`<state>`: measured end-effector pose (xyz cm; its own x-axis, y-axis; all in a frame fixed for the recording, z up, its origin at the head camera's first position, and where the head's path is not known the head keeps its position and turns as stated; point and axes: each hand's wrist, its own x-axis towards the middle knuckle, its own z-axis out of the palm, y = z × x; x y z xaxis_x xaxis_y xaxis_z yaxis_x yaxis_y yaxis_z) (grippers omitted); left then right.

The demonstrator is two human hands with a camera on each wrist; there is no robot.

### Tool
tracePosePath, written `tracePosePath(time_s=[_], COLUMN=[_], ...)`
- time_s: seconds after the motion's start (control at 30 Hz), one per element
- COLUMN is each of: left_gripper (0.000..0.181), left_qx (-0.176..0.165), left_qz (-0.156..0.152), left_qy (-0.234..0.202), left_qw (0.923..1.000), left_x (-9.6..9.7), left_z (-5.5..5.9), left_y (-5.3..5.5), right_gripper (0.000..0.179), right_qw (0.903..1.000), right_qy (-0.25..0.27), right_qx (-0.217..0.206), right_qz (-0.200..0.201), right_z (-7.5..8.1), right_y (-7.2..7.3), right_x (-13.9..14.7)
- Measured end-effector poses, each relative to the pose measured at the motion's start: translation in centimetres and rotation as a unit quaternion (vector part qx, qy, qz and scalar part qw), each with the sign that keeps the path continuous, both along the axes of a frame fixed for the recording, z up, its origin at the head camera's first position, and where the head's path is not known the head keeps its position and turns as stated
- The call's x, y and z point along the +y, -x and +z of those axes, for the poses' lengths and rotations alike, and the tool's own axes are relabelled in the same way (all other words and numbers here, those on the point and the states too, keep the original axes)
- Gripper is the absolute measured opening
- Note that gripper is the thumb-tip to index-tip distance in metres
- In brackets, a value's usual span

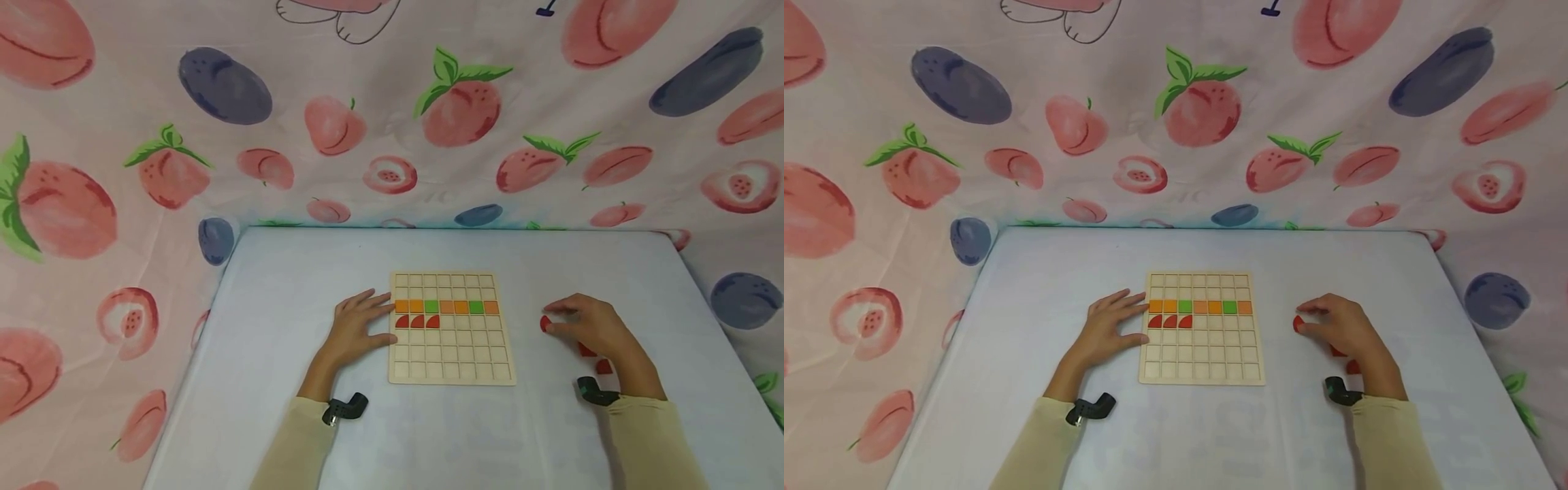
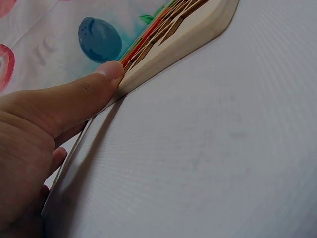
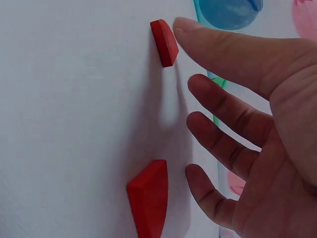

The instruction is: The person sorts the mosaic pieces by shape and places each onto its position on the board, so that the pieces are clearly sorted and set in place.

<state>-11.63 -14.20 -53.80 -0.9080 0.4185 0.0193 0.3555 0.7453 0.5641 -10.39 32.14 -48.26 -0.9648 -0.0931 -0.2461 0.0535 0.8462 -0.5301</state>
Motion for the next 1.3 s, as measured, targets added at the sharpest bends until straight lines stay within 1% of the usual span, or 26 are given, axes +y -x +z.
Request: tracePosePath(time_s=[0.1,0.27,0.4,0.57,0.67,0.9,1.13,1.3], left_gripper=[0.067,0.067,0.067,0.068,0.068,0.067,0.067,0.068], left_qx=[0.001,0.007,0.005,0.006,0.011,0.012,0.008,0.003], left_qz=[-0.002,-0.002,0.001,0.001,-0.001,0.006,0.002,0.0], left_qy=[-0.003,-0.006,-0.006,-0.002,-0.001,0.002,-0.002,0.0], left_qw=[1.0,1.0,1.0,1.0,0.9999,0.9999,1.0,1.0], left_x=[0.0,0.0,0.0,0.2,0.2,0.0,0.1,0.0], left_z=[0.0,0.1,0.2,0.3,0.3,0.3,0.3,0.1], left_y=[0.0,-0.1,-0.2,-0.1,-0.1,-0.1,-0.1,-0.1], right_gripper=[0.043,0.037,0.032,0.031,0.031,0.024,0.023,0.018], right_qw=[1.0,0.9997,0.9995,0.9998,0.9999,0.999,0.9965,0.9926], right_qy=[-0.004,-0.015,-0.018,-0.019,-0.007,0.02,0.067,0.108], right_qx=[-0.006,0.011,0.018,0.008,0.0,0.041,0.05,0.055], right_qz=[0.006,0.016,0.019,0.004,-0.009,-0.002,-0.003,0.004], right_z=[-0.2,-0.7,-0.9,-0.8,-0.7,-1.0,-1.4,-2.0], right_y=[0.0,0.0,0.0,0.0,-0.1,-0.1,0.0,0.2], right_x=[0.1,0.1,0.0,-0.1,-0.3,-1.1,-2.7,-4.1])
